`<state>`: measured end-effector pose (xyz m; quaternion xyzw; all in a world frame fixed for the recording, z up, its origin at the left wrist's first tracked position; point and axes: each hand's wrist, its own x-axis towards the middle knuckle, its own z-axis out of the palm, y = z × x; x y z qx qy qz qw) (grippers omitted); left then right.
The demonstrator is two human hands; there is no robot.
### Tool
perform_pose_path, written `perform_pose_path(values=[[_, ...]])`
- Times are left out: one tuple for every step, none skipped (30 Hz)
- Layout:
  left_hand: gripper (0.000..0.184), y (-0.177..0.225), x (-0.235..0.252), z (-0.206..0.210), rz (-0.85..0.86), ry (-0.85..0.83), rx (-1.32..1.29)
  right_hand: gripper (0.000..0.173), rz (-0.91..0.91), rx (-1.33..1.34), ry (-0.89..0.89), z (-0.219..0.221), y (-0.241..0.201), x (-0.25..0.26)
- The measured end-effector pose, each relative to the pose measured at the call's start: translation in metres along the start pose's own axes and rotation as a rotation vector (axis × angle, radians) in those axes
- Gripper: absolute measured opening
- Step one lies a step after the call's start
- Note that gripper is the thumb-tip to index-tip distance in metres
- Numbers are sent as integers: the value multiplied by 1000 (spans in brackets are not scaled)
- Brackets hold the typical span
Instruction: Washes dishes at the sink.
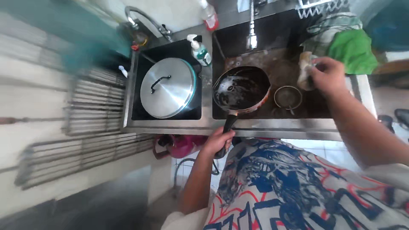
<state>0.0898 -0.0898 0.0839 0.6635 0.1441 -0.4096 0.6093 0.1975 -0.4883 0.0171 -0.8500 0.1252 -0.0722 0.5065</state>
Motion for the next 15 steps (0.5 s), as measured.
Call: perform_pose_path(values=[[9, 2, 6, 1, -2, -5, 34, 31, -61, -15, -25, 0, -20, 3], [11, 3, 13, 2, -3, -13, 64, 31, -126, -23, -62, 2, -42, 6], [13, 5, 20, 4, 0, -22, 88, 31, -194, -32, -115, 7, -63, 12], [14, 7, 25, 6, 6, -30, 108, 29, -255, -42, -171, 17, -85, 17], [16, 8, 30, 8, 11, -39, 129, 28, -305, -56, -225, 30, -106, 23], [19, 10, 34, 10, 15, -47, 151, 27, -332, -77, -284, 45, -126, 28], [20, 12, 37, 11, 21, -58, 166, 26, -363, -105, -342, 66, -145, 33], [21, 14, 40, 11, 24, -73, 184, 25, -387, -145, -405, 90, -161, 37], [22, 14, 43, 11, 23, -92, 203, 24, -411, -195, -479, 117, -176, 39], [24, 14, 46, 10, 19, -114, 225, 23, -445, -256, -548, 147, -187, 40], [26, 14, 49, 8, 17, -133, 243, 22, -481, -333, -621, 178, -195, 41], [27, 13, 52, 7, 16, -145, 252, 21, -506, -423, -714, 208, -201, 42], [29, 12, 52, 5, 7, -153, 264, 21, -520, -510, -799, 237, -204, 42], [30, 13, 53, 3, -1, -166, 284, 21, -534, -596, -868, 265, -203, 43], [30, 15, 53, -1, -5, -178, 302, 22, -535, -686, -931, 291, -200, 44]])
